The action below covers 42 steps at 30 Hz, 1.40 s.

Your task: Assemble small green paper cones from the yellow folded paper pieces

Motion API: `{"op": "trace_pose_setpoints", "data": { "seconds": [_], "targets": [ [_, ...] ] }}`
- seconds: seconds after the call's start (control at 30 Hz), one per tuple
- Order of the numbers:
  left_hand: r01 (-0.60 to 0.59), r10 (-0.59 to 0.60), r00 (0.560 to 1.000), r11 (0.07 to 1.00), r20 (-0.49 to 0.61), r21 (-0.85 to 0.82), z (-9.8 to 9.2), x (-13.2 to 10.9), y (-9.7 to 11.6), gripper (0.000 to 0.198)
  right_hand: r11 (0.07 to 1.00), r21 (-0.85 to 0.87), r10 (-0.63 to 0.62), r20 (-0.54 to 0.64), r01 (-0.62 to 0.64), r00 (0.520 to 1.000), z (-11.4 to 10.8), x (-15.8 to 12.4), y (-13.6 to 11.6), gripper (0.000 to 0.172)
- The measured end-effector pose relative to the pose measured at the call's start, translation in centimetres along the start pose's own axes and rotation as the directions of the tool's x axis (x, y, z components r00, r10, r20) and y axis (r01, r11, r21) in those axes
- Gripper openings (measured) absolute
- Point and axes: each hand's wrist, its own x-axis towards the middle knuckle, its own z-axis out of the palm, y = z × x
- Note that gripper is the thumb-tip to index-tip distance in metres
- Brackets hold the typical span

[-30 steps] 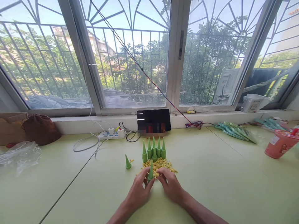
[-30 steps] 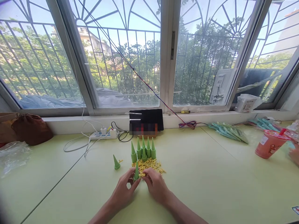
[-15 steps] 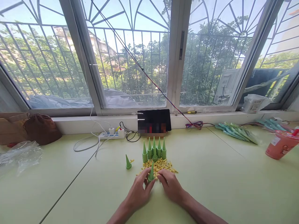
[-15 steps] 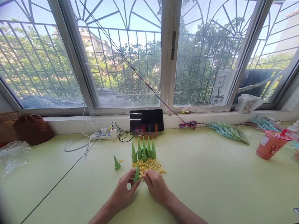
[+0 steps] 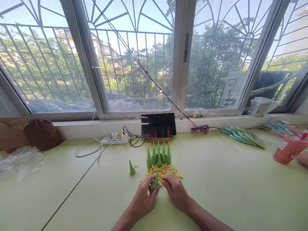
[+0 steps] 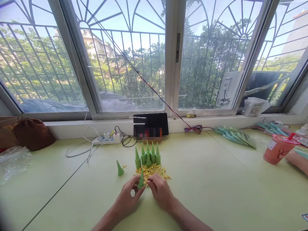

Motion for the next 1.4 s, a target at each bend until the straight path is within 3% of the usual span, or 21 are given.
{"op": "trace_pose_setpoints", "data": {
  "seconds": [0.3, 0.8, 1.13, 1.4],
  "targets": [
    [0.032, -0.032, 0.999, 0.999, 0.030, -0.029, -0.25, 0.51, 0.93, 0.026, 0.999, 0.045, 0.029, 0.007, -0.030, 1.000, 0.18, -0.35, 0.11, 0.009],
    [-0.014, 0.014, 1.000, 1.000, 0.017, -0.006, -0.04, 0.23, 0.06, 0.024, 1.000, -0.024, 0.007, 0.030, -0.007, 1.000, -0.01, -0.06, -0.06, 0.026],
    [0.021, -0.019, 0.998, 0.999, 0.064, -0.026, -0.01, 0.37, 0.22, 0.026, 0.999, 0.041, 0.024, 0.006, -0.025, 1.000, -0.03, -0.18, -0.19, 0.008],
    [0.029, -0.026, 0.995, 0.999, 0.098, -0.027, -0.40, 0.46, 0.75, 0.025, 0.999, 0.024, 0.025, 0.026, -0.026, 0.999, -0.17, -0.08, -0.40, 0.014]
  ]
}}
